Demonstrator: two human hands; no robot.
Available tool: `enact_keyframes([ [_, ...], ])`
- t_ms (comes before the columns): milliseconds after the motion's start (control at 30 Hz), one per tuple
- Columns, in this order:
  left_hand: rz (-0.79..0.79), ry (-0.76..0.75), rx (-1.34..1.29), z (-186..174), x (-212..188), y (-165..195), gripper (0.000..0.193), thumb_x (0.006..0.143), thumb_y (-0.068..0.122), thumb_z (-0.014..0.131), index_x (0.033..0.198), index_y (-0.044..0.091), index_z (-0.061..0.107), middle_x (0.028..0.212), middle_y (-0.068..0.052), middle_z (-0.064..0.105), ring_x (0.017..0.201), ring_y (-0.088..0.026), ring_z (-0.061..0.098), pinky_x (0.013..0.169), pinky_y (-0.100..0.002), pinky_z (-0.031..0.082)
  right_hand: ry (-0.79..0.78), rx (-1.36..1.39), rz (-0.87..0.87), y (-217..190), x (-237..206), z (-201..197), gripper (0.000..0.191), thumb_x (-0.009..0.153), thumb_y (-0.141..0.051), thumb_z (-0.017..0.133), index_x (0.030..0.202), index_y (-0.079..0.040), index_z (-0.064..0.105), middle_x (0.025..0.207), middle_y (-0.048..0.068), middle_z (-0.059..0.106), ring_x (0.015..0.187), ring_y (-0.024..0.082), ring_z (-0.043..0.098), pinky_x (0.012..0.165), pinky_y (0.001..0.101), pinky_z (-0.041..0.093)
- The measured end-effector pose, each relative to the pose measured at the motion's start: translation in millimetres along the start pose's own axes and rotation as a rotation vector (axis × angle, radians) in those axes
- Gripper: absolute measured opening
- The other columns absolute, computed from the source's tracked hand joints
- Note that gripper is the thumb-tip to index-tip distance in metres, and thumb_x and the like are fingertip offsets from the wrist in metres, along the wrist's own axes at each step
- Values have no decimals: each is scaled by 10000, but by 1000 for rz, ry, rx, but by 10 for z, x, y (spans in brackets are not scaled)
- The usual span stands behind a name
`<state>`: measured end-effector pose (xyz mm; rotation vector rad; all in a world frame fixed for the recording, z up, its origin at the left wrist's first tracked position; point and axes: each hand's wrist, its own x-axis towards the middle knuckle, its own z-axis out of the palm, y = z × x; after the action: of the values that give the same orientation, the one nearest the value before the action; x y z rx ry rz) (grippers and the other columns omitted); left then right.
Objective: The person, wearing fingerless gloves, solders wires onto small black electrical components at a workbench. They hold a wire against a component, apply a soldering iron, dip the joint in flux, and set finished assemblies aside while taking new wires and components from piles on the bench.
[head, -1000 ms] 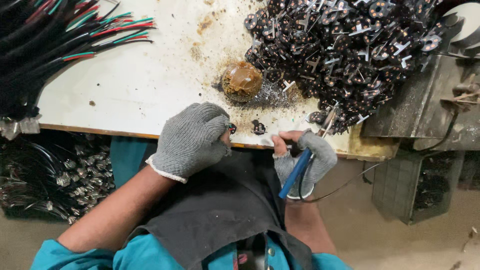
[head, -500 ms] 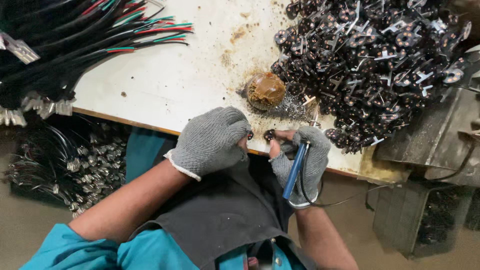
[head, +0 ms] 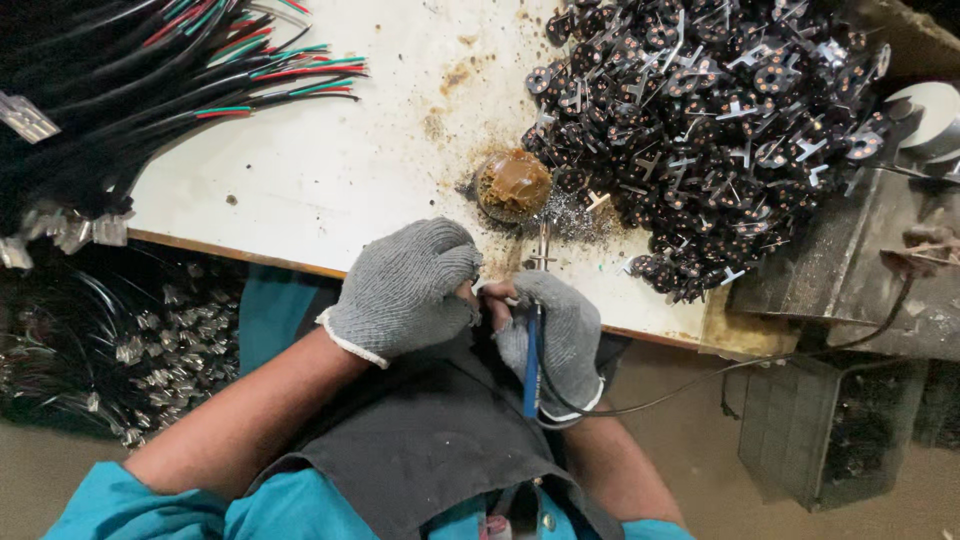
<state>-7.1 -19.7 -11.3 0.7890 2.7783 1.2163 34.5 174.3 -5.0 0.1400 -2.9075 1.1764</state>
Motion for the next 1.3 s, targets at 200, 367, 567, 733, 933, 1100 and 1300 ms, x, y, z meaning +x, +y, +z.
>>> enact_keyframes([
  [200, 43, 168, -78, -6, -33, 16, 144, 777, 157, 733, 882, 93, 658, 947, -119, 673, 852, -334, 672, 715, -435, 547, 339, 178, 127, -124, 69, 41, 420, 842, -155, 797, 1172, -50, 560, 850, 27, 755, 662, 205, 702, 646, 299, 540],
  [367, -61, 91, 36, 13, 16, 20, 117, 742, 95, 754, 827, 104, 674, 867, -97, 674, 781, -319, 674, 665, -441, 539, 148, -79, -2, -115, -28, 12, 305, 816, -81, 847, 1039, -156, 653, 891, 76, 751, 815, 243, 763, 745, 327, 587],
  [567, -65, 248, -16, -18, 59, 71, 121, 801, 98, 762, 867, 84, 661, 935, -98, 672, 830, -312, 677, 696, -414, 550, 299, 136, -3, 74, -58, 71, 396, 953, -138, 785, 1252, -93, 527, 965, 41, 765, 869, 205, 774, 791, 309, 605],
  [733, 47, -84, -56, -128, 31, -40, 200, 663, 124, 792, 823, 95, 677, 878, -97, 670, 772, -323, 678, 644, -431, 541, 141, -53, -136, 47, -54, 50, 359, 889, -150, 812, 1166, -164, 584, 931, 35, 765, 873, 226, 772, 815, 336, 596],
  [933, -82, 287, 51, -70, 37, 31, 165, 812, 139, 798, 873, 94, 651, 944, -99, 668, 822, -311, 683, 698, -417, 551, 260, -151, -206, -21, 72, -82, 368, 943, -193, 813, 1184, -97, 552, 1039, 40, 735, 944, 305, 717, 858, 403, 564],
  [1100, 14, 16, 7, -209, -16, -44, 162, 704, 124, 781, 822, 111, 670, 893, -98, 680, 770, -309, 686, 640, -418, 544, 202, -263, -142, -18, 88, -116, 284, 808, -154, 831, 1044, -132, 674, 905, 117, 673, 826, 348, 661, 744, 429, 541],
  [1300, -127, 280, 71, -123, -49, -76, 149, 850, 116, 795, 863, 96, 648, 957, -75, 684, 848, -288, 693, 722, -392, 557, 16, -510, -542, -96, 19, -205, 356, 745, -69, 788, 1083, -151, 710, 991, 146, 729, 833, 300, 677, 677, 405, 519],
])
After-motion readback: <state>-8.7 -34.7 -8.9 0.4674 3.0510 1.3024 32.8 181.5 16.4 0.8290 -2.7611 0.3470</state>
